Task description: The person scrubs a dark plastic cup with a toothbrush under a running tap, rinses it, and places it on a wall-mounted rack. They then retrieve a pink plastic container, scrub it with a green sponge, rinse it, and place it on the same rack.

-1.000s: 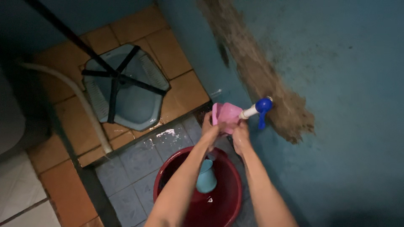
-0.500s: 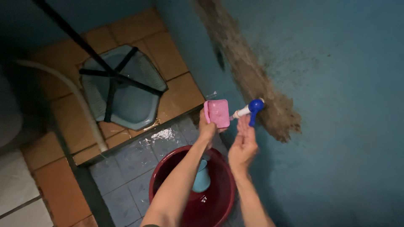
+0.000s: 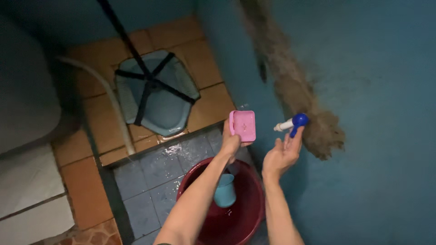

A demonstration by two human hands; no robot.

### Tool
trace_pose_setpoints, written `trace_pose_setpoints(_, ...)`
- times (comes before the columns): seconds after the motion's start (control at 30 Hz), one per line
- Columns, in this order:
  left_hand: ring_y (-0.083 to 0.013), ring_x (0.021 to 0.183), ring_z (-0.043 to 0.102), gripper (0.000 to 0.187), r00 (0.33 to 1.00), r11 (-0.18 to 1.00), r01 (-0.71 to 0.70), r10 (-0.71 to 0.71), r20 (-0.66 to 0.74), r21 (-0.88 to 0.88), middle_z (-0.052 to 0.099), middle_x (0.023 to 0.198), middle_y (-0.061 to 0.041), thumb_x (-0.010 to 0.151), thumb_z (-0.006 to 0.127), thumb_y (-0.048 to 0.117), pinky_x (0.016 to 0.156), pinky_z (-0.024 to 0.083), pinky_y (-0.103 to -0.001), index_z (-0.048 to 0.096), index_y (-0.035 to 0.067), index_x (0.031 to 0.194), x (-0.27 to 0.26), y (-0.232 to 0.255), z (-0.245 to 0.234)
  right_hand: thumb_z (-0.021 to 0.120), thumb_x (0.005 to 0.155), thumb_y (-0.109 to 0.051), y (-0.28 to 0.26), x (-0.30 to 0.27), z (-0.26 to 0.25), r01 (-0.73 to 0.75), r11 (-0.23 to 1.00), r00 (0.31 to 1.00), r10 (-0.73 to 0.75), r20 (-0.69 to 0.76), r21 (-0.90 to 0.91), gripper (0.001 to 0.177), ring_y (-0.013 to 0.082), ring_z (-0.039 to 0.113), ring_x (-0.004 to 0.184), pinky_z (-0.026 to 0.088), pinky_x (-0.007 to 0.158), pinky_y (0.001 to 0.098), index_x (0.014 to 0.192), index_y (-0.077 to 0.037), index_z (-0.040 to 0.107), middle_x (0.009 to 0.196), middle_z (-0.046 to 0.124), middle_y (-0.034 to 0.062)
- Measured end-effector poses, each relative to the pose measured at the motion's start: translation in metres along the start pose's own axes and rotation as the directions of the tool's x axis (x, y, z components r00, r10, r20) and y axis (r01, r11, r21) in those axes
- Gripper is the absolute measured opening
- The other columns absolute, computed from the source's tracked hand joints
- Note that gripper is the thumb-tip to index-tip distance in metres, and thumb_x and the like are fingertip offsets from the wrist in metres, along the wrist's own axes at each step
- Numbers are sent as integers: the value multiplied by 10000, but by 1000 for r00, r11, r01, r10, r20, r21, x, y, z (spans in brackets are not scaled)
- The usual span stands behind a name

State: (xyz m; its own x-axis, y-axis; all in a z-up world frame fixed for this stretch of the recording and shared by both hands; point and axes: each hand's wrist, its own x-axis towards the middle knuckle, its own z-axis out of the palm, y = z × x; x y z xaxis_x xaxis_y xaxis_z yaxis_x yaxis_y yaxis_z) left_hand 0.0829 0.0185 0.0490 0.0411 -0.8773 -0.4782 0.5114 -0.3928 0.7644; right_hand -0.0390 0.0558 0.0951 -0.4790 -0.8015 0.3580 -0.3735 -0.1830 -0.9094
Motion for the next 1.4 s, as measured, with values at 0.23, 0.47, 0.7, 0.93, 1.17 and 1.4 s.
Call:
trace_pose_setpoints(0.23,-322,1098,702,780,999,998,-53,53,-12,-32,571,1372,-142,800,321,-177,741,666,-448,346,185,1490,-23,21,-20,691,855,54,-36,2,17,-82,989,967,109,232,-125,1062,382,292,1519,244,1213,426,1624,-19,-38,1675,172,286)
trace_pose_setpoints(0.47,-309,1131,690,780,993,993,-118,118,-5,-23,579,1360,-144,780,356,-179,754,674,-446,360,169,1478,-80,44,-47,799,778,-38,-56,-30,19,-181,949,832,287,474,-257,868,336,470,1391,445,1092,425,1526,-46,359,1556,406,231)
trace_pose_setpoints(0.7,-367,1102,700,713,990,973,-99,118,-81,208,596,1354,-132,782,452,-116,718,664,-438,455,181,1430,-167,88,-85,714,794,44,-51,-56,48,-418,901,563,355,746,-114,509,265,761,958,615,818,395,1293,73,616,1100,785,181)
trace_pose_setpoints(0.93,-283,1313,607,660,925,839,-266,360,-119,474,636,1391,-155,837,667,7,1072,481,-362,490,163,1453,-156,83,-109,709,713,56,-66,-71,68,-465,868,495,418,762,-174,404,165,737,835,598,721,344,1104,-40,688,979,777,93)
trace_pose_setpoints(1.17,-293,1302,582,780,961,943,-248,268,-63,221,556,1434,-115,770,520,-106,906,589,-445,439,210,1479,-110,94,-86,635,857,-20,-60,-39,87,-420,857,591,508,627,-299,276,182,705,809,564,694,360,1109,-20,748,956,768,122)
trace_pose_setpoints(1.4,-332,1137,681,755,997,997,-7,1,78,82,520,1467,-82,901,427,-9,704,667,-443,300,319,1569,-75,101,-44,693,945,-131,-26,4,84,-399,857,711,513,480,-326,222,196,652,784,519,644,379,1053,51,763,922,761,167)
